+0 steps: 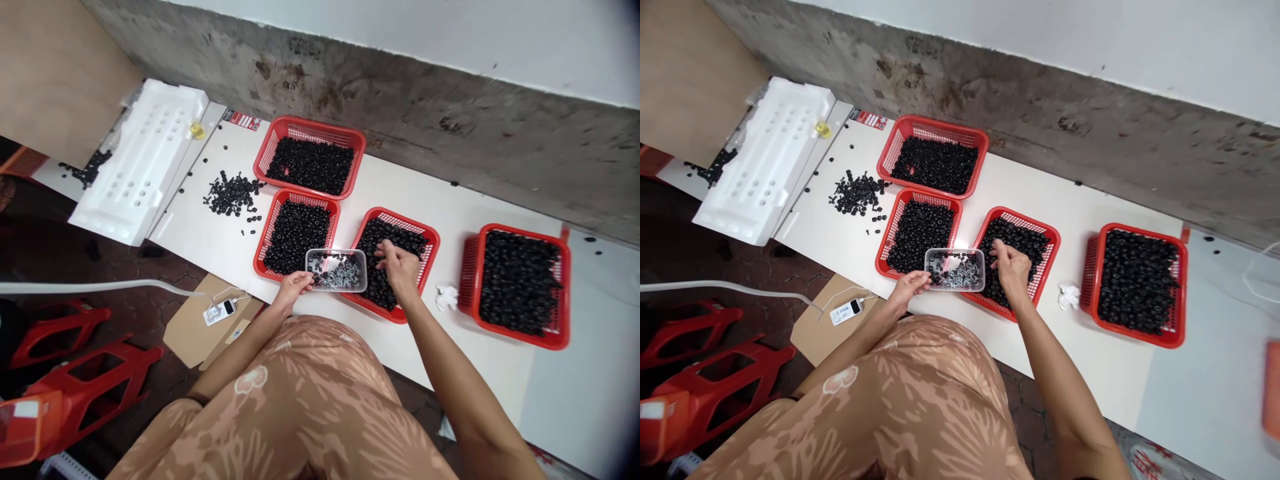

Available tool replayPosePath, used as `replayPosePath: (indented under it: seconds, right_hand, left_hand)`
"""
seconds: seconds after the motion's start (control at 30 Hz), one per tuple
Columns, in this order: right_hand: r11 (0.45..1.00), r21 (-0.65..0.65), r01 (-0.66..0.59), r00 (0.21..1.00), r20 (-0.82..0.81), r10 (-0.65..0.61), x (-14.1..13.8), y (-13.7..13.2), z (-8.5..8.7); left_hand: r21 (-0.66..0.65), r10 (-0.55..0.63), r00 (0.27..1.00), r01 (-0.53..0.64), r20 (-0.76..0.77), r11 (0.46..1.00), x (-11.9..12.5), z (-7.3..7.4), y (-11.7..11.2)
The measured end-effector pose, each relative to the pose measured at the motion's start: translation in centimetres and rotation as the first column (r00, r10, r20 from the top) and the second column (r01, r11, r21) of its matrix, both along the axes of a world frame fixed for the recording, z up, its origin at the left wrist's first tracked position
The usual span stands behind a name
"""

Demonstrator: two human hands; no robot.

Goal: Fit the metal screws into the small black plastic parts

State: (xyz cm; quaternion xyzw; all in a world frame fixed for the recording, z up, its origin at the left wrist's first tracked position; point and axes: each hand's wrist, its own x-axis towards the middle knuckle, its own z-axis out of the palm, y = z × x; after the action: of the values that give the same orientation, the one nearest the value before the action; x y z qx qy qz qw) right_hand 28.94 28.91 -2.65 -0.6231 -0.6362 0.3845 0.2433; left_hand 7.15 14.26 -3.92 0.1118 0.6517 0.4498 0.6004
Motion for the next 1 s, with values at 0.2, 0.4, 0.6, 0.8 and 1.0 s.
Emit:
replayPosePath:
  seconds: [0.2, 0.4, 0.6, 0.8, 1.0]
  right_hand:
    - [0.890, -0.061, -0.452, 0.879, 0.137, 0.456, -4.4, -2.5, -3.0]
    - [0.709, -0.245, -0.661, 0.604, 0.387, 0.697, -9.6, -4.3, -5.1]
    - [0.632, -0.321, -0.705, 0.448, 0.489, 0.748, -11.1, -4.7, -6.0]
    - [0.635, -0.330, -0.699, 0.434, 0.510, 0.743, -11.3, -4.9, -6.2]
    - [0.723, -0.222, -0.654, 0.619, 0.393, 0.680, -9.8, -5.6, -4.7]
  left_hand:
    - [-0.030, 0.064, 0.998, -0.064, 0.008, 0.998, -0.1, -0.8, -0.6]
    - [-0.065, 0.077, 0.997, -0.079, -0.025, 0.995, 0.0, -1.1, -0.8]
    - [-0.040, 0.090, 0.996, -0.091, -0.019, 0.995, 0.4, -1.3, -0.9]
    - [-0.030, 0.085, 0.996, -0.085, 0.013, 0.996, 0.6, -1.3, -0.9]
    - [-0.017, 0.089, 0.995, -0.089, 0.036, 0.996, 0.5, -1.0, -0.9]
